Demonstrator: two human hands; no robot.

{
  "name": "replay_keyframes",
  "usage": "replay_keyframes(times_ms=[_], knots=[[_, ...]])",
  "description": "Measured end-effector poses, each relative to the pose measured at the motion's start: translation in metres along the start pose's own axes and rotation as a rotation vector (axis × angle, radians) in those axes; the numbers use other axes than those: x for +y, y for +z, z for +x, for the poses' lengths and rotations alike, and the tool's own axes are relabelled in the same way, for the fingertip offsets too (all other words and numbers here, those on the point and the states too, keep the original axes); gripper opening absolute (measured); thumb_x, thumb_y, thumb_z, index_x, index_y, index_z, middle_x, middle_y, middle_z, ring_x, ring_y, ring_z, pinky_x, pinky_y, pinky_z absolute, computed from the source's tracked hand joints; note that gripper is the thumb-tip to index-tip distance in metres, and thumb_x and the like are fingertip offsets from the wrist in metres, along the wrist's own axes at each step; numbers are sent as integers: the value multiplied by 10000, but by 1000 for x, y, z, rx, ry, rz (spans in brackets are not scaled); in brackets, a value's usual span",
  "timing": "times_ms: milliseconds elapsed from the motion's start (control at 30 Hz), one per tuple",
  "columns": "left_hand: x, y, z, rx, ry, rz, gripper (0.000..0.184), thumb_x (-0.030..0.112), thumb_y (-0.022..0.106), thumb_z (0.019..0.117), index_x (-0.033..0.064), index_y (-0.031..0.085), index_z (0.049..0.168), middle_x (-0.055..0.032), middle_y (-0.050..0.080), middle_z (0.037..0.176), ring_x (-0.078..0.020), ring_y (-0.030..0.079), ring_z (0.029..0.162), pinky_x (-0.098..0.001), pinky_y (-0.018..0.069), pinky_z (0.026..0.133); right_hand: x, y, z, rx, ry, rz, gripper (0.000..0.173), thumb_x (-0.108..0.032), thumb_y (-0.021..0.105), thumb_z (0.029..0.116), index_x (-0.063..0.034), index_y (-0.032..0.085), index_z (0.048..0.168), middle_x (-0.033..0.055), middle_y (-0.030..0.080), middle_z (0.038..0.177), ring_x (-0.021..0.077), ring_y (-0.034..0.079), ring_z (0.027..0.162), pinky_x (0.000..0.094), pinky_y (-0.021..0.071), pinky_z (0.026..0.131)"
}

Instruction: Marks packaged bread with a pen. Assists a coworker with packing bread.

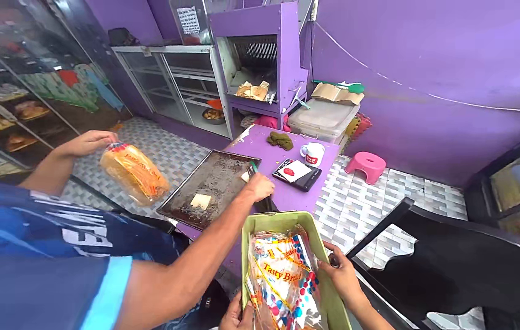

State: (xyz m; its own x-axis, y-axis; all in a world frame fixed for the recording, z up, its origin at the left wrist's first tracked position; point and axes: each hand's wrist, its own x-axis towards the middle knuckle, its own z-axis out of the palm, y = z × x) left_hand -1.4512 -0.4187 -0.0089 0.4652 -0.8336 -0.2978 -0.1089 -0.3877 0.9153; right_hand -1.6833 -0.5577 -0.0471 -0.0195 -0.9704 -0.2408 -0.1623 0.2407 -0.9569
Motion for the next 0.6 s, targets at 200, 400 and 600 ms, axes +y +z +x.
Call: replay_keyframes(times_ms=[200, 400, 600], knots=[[2, 20, -5, -122, -33, 48, 458, 28, 559, 1001, -74, 492, 1443, -233, 691, 1232, -276, 697, 1116, -435, 534, 1014, 18, -31, -12, 132, -30, 68, 581, 11, 672, 773, -8, 578, 1346, 55, 631, 820, 118, 607, 636, 280, 540, 587], [5, 34, 4, -266, -16, 156, 467, 80, 558, 1007, -5, 508, 1463, -196, 696, 1246, -278, 688, 1140, -456, 517, 1037, 19, -53, -35, 255, -12, 83, 588, 51, 618, 782, 23, 545, 1364, 61, 638, 883, 86, 605, 649, 252, 536, 589], [13, 43, 11, -358, 29, 231, 470, 116, 521, 1036, 15, 479, 1493, -192, 661, 1319, -288, 657, 1206, -458, 487, 1078, 9, -67, -46, 308, -27, 35, 593, 52, 608, 805, 31, 521, 1391, 52, 610, 877, 72, 594, 669, 235, 526, 607]])
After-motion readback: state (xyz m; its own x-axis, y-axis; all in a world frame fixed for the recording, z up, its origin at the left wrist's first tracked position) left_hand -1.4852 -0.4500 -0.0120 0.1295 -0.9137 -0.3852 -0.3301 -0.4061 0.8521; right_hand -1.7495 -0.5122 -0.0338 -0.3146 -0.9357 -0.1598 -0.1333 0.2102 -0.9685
